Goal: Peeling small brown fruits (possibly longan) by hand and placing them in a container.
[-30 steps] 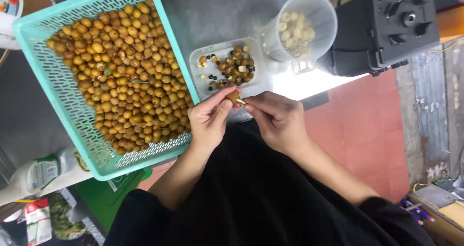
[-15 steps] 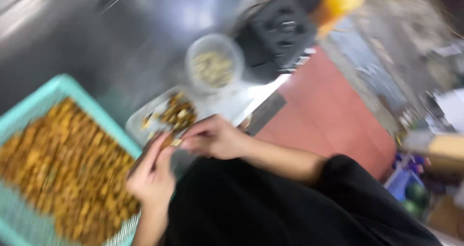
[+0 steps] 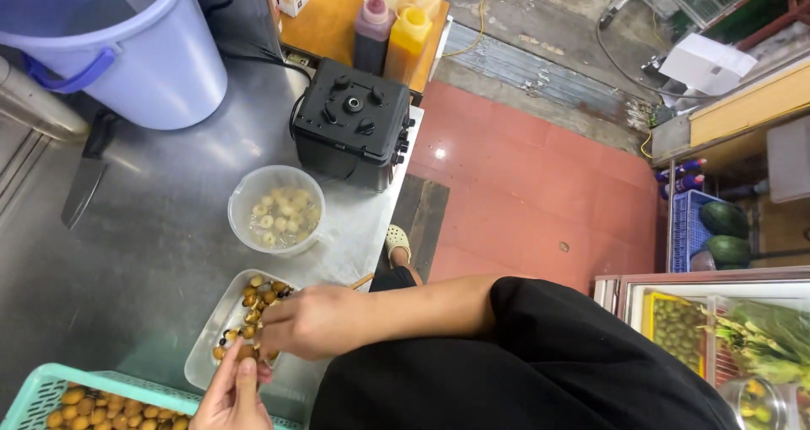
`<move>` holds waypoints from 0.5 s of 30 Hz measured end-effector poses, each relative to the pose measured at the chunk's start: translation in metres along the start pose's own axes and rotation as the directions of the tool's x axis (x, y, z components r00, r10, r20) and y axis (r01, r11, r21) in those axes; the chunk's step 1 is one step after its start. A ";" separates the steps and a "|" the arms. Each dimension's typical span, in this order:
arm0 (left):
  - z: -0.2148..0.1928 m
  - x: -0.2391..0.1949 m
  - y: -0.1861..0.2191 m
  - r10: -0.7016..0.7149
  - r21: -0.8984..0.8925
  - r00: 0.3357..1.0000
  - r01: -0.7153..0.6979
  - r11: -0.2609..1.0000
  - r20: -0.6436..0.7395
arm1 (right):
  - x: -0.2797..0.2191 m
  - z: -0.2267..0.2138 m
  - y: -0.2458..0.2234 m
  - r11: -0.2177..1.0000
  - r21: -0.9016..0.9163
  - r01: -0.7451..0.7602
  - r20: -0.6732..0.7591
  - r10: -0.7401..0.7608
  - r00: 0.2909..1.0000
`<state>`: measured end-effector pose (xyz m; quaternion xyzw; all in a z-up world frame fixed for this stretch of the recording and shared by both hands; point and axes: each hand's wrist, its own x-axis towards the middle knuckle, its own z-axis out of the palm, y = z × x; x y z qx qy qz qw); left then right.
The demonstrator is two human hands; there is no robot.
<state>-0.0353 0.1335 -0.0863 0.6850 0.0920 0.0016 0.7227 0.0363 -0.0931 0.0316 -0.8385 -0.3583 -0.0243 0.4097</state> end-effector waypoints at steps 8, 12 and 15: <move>-0.066 0.007 -0.150 0.105 0.051 0.994 -0.106 0.993 0.016 | -0.001 0.018 0.014 0.968 0.247 -0.048 0.003 0.049 0.999; -0.093 0.019 -0.174 0.051 0.097 0.996 -0.058 0.994 0.068 | 0.001 0.014 0.016 0.945 0.327 0.013 0.009 -0.017 1.000; -0.088 0.017 -0.170 -0.079 0.016 0.991 0.078 0.997 0.109 | 0.004 0.006 0.010 0.965 0.260 0.037 0.007 -0.040 0.999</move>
